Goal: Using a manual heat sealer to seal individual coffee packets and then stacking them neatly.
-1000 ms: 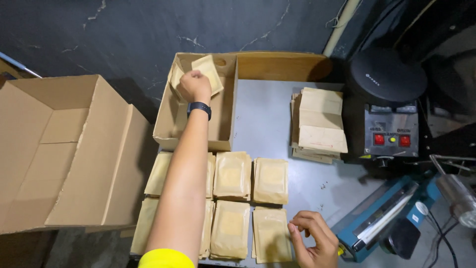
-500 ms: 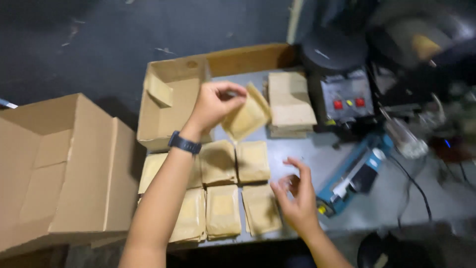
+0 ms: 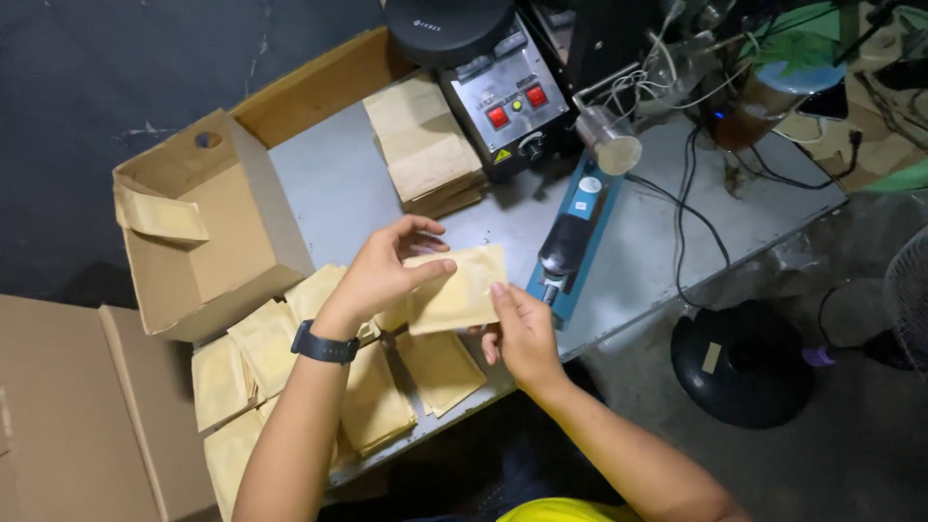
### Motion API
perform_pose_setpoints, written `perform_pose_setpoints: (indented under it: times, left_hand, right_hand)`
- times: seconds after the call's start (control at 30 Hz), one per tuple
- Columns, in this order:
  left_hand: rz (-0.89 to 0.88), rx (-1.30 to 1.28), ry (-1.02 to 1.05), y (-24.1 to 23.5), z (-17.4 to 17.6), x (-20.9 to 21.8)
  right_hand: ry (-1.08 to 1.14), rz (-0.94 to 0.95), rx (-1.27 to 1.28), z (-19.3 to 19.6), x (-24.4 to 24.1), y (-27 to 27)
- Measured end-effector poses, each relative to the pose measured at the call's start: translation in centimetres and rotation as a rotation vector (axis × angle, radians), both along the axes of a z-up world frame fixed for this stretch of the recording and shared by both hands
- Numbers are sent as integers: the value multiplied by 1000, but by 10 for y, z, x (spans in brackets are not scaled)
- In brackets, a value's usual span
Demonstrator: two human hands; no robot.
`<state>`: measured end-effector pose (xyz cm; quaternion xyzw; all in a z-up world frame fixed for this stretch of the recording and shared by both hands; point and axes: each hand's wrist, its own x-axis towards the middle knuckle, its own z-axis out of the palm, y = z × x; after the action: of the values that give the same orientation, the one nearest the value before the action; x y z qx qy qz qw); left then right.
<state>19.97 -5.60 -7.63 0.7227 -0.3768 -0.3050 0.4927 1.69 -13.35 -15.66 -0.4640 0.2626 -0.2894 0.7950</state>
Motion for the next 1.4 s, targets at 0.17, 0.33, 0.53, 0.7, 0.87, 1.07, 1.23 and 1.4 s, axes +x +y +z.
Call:
perform_pose_setpoints:
  times: [0.17,0.33,0.53,0.7,0.87,1.07,1.23,1.4]
  left_hand:
    - [74,135,402,-25,-6,-26]
    - [184,17,549,-54,-45,-23]
    - [181,-19,559,-93,-76,-22]
    - [169,-30,537,-113,-90,-21]
    - [181,-26,538,-114,-88,-25]
    - [171,-5,507,-114,-89,-29]
    - [168,0,501,-114,-84,-31]
    - [173,-16,506,-115,-93,-30]
  right_hand:
    - [23,-38,101,-6,-12,-19]
    - [4,10,-44,-7,-40,-21]
    - [-234,-578,-1185,20,-53,-17]
    - [-13,-752,-1508,42,-31,-34]
    - [95,-660,-1478,45,-25,-38]
    - [144,-623,-1488,13,-28,-36]
    - [165,-599,-1516,-10,-31,-35]
    - [180,-581,-1534,-18,-31,-37]
